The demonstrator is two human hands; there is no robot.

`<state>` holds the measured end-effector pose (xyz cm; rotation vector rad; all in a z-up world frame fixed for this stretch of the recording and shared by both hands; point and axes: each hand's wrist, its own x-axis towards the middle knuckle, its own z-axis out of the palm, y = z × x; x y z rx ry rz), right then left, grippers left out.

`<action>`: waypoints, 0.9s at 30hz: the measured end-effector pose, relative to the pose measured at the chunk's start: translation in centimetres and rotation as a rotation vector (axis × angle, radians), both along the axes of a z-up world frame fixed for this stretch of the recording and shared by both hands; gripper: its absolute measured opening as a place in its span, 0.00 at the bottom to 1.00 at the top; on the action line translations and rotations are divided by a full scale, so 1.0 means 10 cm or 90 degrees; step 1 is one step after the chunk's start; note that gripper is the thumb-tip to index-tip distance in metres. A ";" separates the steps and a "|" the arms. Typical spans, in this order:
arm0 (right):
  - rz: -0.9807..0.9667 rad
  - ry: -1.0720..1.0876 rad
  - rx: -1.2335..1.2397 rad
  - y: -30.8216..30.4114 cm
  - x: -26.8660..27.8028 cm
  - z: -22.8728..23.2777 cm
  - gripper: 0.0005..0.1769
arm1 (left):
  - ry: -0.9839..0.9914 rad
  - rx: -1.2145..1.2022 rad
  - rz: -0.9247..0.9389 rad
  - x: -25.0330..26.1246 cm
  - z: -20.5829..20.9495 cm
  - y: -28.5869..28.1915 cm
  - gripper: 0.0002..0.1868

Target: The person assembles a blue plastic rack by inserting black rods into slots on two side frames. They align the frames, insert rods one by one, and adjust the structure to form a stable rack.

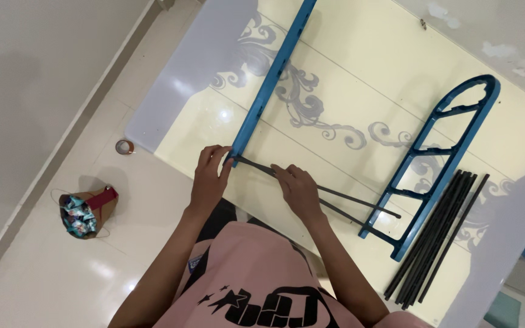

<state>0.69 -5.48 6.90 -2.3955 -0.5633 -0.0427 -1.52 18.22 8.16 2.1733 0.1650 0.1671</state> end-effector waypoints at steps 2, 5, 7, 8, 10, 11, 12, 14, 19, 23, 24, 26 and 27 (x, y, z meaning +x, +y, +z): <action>0.002 -0.017 -0.009 -0.01 -0.02 -0.04 0.14 | -0.017 0.011 -0.006 -0.02 -0.04 -0.03 0.17; -0.007 -0.024 -0.004 -0.03 -0.04 -0.07 0.15 | -0.040 0.035 0.005 -0.05 -0.08 -0.08 0.19; -0.015 -0.024 -0.004 -0.06 -0.05 -0.08 0.15 | -0.036 0.033 0.018 -0.06 -0.09 -0.12 0.19; -0.017 -0.024 -0.007 -0.07 -0.05 -0.08 0.15 | -0.024 0.023 0.024 -0.06 -0.10 -0.13 0.19; -0.020 -0.026 -0.008 -0.08 -0.04 -0.10 0.15 | -0.018 0.012 0.032 -0.04 -0.10 -0.13 0.19; -0.023 -0.024 -0.007 -0.08 -0.04 -0.11 0.15 | -0.020 0.007 0.032 -0.05 -0.10 -0.13 0.18; -0.025 -0.021 -0.007 -0.07 -0.05 -0.11 0.15 | -0.022 0.003 0.032 -0.06 -0.10 -0.13 0.18; -0.029 -0.035 0.002 -0.05 -0.06 -0.13 0.16 | -0.033 0.014 0.033 -0.05 -0.11 -0.13 0.18; -0.032 -0.045 -0.015 -0.02 -0.07 -0.14 0.16 | -0.038 -0.002 0.030 -0.04 -0.11 -0.11 0.17; -0.033 -0.039 -0.043 0.00 -0.10 -0.14 0.15 | -0.047 0.007 0.030 -0.04 -0.12 -0.11 0.17; -0.033 -0.043 -0.046 0.01 -0.10 -0.13 0.15 | -0.053 0.012 0.029 -0.03 -0.12 -0.11 0.17; -0.036 -0.056 -0.039 0.04 -0.12 -0.12 0.15 | -0.044 0.011 0.032 -0.04 -0.12 -0.10 0.17; -0.037 -0.062 -0.036 0.06 -0.11 -0.12 0.16 | -0.039 0.010 0.033 -0.03 -0.12 -0.10 0.17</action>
